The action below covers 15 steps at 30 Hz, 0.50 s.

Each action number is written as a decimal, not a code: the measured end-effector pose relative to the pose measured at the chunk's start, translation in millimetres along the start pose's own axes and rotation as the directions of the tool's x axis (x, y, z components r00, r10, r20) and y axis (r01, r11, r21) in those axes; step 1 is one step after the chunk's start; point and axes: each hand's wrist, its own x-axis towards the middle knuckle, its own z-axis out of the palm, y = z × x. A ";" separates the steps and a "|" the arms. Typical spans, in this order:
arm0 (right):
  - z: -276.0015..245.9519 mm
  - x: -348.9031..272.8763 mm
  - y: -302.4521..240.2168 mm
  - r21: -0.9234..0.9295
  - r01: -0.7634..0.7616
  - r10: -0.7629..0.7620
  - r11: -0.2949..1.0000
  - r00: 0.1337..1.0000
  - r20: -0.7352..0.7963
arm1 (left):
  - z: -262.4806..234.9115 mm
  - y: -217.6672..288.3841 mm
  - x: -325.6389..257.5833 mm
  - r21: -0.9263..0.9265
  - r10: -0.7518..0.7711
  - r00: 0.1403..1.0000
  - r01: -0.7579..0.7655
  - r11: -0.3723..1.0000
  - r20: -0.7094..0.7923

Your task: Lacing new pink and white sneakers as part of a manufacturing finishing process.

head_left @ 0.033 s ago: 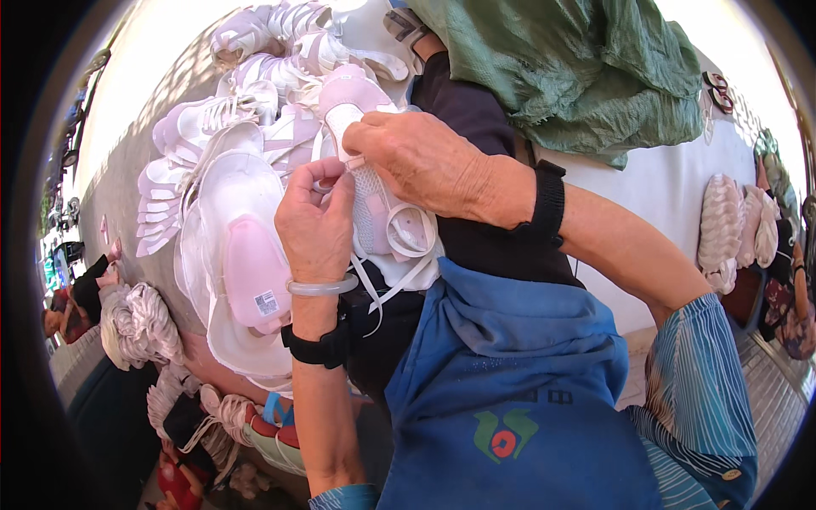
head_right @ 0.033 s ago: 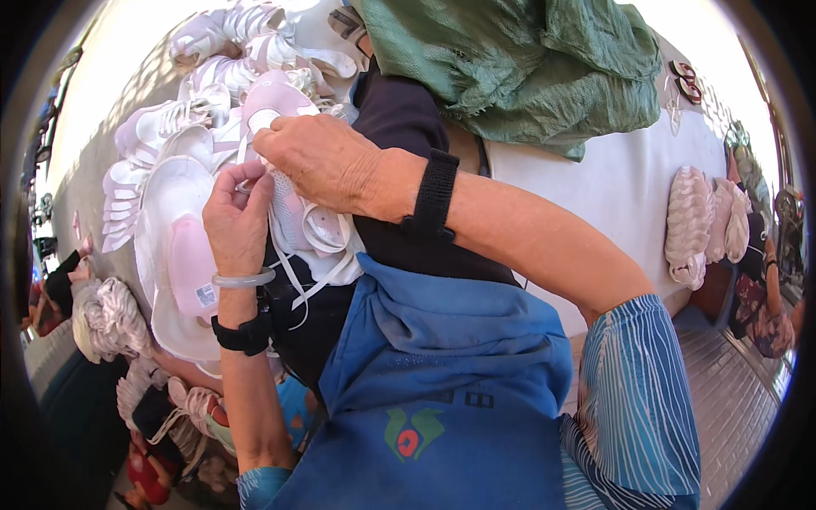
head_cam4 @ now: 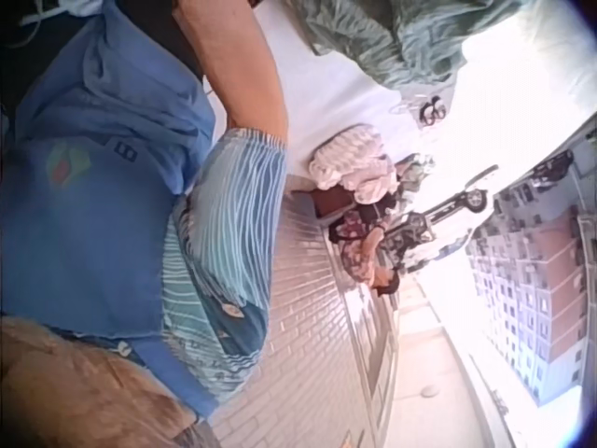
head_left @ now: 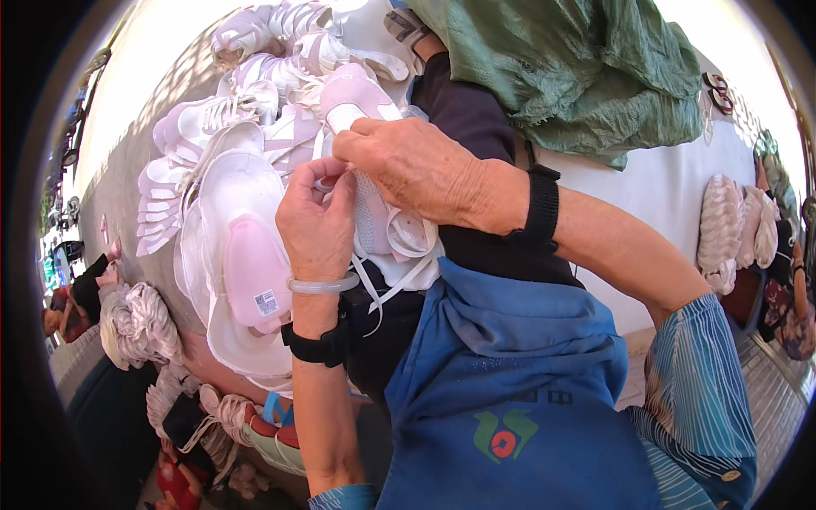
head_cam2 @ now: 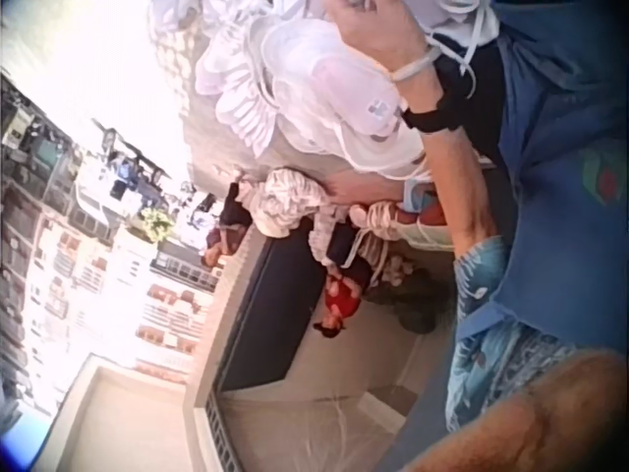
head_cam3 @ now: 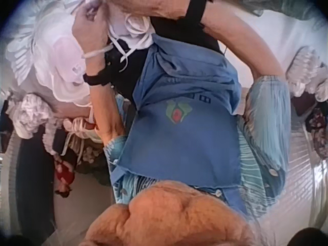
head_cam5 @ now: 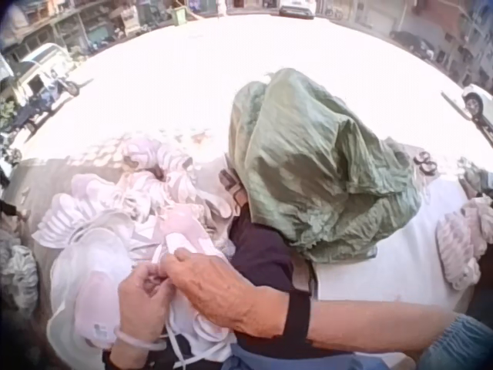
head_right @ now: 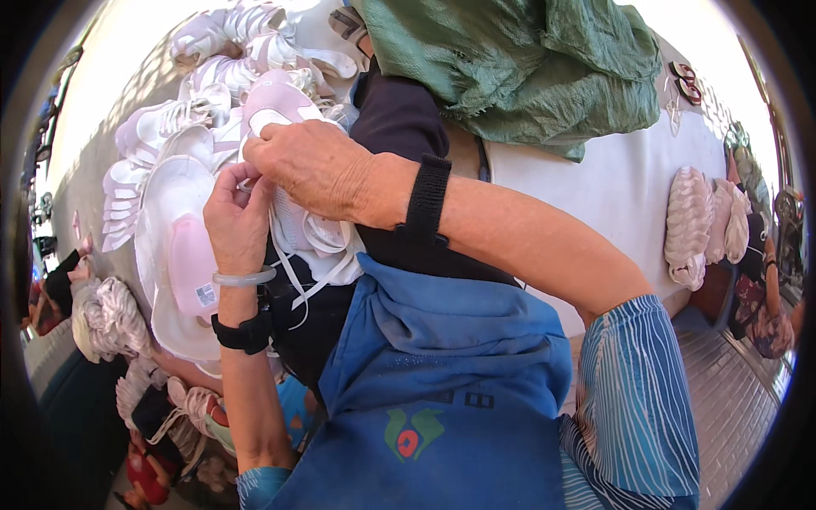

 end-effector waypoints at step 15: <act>2.2 -1.0 -0.8 -0.142 -0.155 0.162 0.978 0.986 0.038 | -14.0 -2.9 16.9 0.145 0.055 0.984 -0.080 0.986 0.168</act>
